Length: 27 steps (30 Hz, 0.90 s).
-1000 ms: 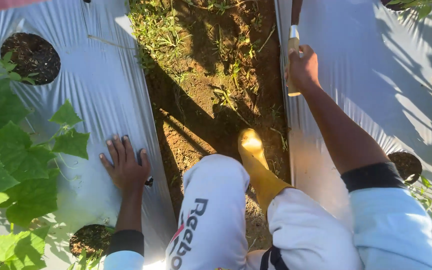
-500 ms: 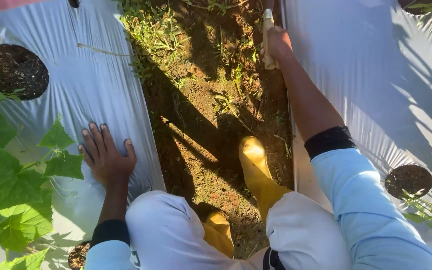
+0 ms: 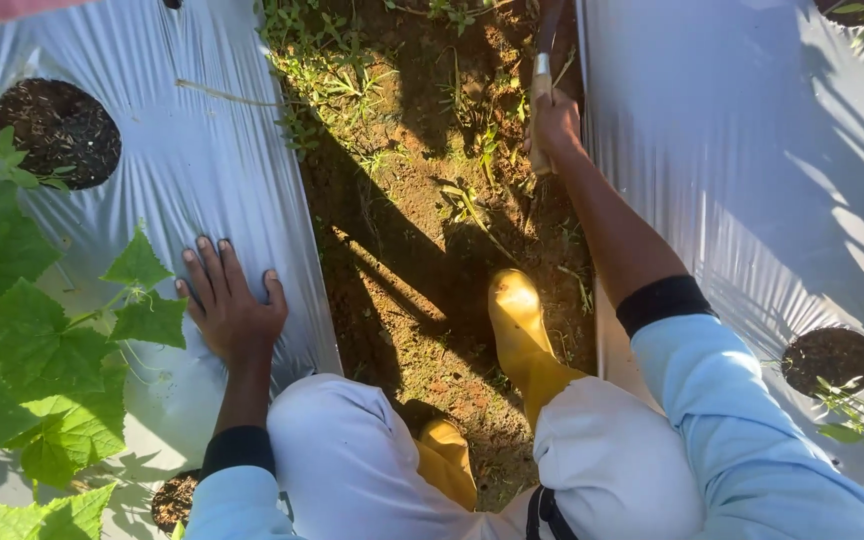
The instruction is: The person uses a small hand hoe to remove weeds from the soil path between two raised garden beds covered in white plastic sheeting. They repeatedly strike the ground to loosen the soil and pull out unwanted plants.
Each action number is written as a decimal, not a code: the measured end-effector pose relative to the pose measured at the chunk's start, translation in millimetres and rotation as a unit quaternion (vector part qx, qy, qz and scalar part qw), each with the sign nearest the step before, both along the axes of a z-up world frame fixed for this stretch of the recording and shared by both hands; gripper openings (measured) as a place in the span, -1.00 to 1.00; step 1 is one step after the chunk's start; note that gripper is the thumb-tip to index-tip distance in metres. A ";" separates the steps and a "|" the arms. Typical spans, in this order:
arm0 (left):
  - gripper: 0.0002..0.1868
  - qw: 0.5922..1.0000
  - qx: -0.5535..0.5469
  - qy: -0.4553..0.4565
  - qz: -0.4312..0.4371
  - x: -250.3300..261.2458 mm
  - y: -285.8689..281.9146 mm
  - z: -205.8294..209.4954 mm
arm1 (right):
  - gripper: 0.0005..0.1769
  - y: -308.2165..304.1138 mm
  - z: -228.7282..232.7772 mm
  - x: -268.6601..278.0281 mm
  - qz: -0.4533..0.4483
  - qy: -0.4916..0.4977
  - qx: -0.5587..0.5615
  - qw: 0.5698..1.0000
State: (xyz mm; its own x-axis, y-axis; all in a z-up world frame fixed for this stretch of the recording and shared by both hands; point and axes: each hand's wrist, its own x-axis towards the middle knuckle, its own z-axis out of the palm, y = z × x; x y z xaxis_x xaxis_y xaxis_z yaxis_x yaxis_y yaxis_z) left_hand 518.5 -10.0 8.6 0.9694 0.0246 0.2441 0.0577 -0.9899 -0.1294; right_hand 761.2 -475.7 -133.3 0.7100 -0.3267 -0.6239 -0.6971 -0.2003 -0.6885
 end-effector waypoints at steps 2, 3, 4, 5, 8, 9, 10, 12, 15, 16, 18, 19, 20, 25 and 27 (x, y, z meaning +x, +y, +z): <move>-0.35 0.998 0.048 -0.049 -0.001 3.5 7.6 -13.5 | -0.42 -0.1 1.2 -26.2 0.039 -0.025 -0.025 0.999; -0.34 0.991 0.097 -0.094 -0.003 2.7 10.1 -21.2 | -0.44 -1.9 1.0 -42.6 0.075 -0.045 -0.049 0.995; -0.34 0.991 0.094 -0.093 -0.001 2.6 10.1 -21.4 | -0.44 -5.1 7.0 -42.7 0.078 -0.044 -0.052 0.995; -0.33 0.991 0.101 -0.094 -0.003 2.5 10.6 -21.1 | -0.42 -8.0 12.4 -43.7 0.079 -0.048 -0.047 0.995; -0.33 0.991 0.098 -0.095 -0.008 4.3 11.1 -23.8 | -0.43 -17.3 0.4 -30.9 0.080 -0.060 -0.045 0.994; -0.33 0.991 0.090 -0.097 -0.011 3.7 12.2 -24.1 | -0.47 -19.7 -8.3 -26.8 0.080 -0.070 -0.046 0.993; -0.33 0.991 0.091 -0.094 -0.012 -2.3 12.3 -22.6 | -0.47 -14.5 -10.2 -40.4 0.079 -0.067 -0.045 0.994; -0.33 0.991 0.097 -0.097 -0.013 1.6 12.1 -22.5 | -0.40 -5.5 -10.4 -50.0 0.055 -0.059 -0.024 0.996; -0.32 0.991 0.092 -0.093 -0.010 0.3 13.9 -25.5 | -0.42 -5.8 22.5 -83.6 0.113 -0.022 -0.044 0.992; -0.32 0.992 0.092 -0.091 -0.009 -0.6 13.6 -24.5 | -0.42 -5.7 28.4 -84.4 0.114 -0.020 -0.044 0.992; -0.32 0.991 0.093 -0.094 -0.008 1.0 11.6 -24.2 | -0.36 -6.9 40.2 -81.1 0.119 -0.025 -0.088 0.989; -0.32 0.991 0.094 -0.093 -0.008 2.0 12.1 -25.4 | -0.36 -8.5 30.3 -69.3 0.120 -0.024 -0.087 0.989; -0.31 0.991 0.095 -0.092 -0.008 2.9 12.4 -26.4 | -0.38 -10.1 20.4 -57.8 0.121 -0.051 -0.095 0.987; -0.32 0.991 0.097 -0.092 -0.006 1.8 11.3 -22.5 | -0.38 4.3 22.6 -57.3 0.073 -0.059 -0.031 0.995; -0.30 0.992 0.094 -0.088 -0.006 0.2 13.1 -27.6 | -0.39 7.1 49.0 -75.9 0.128 -0.015 -0.043 0.991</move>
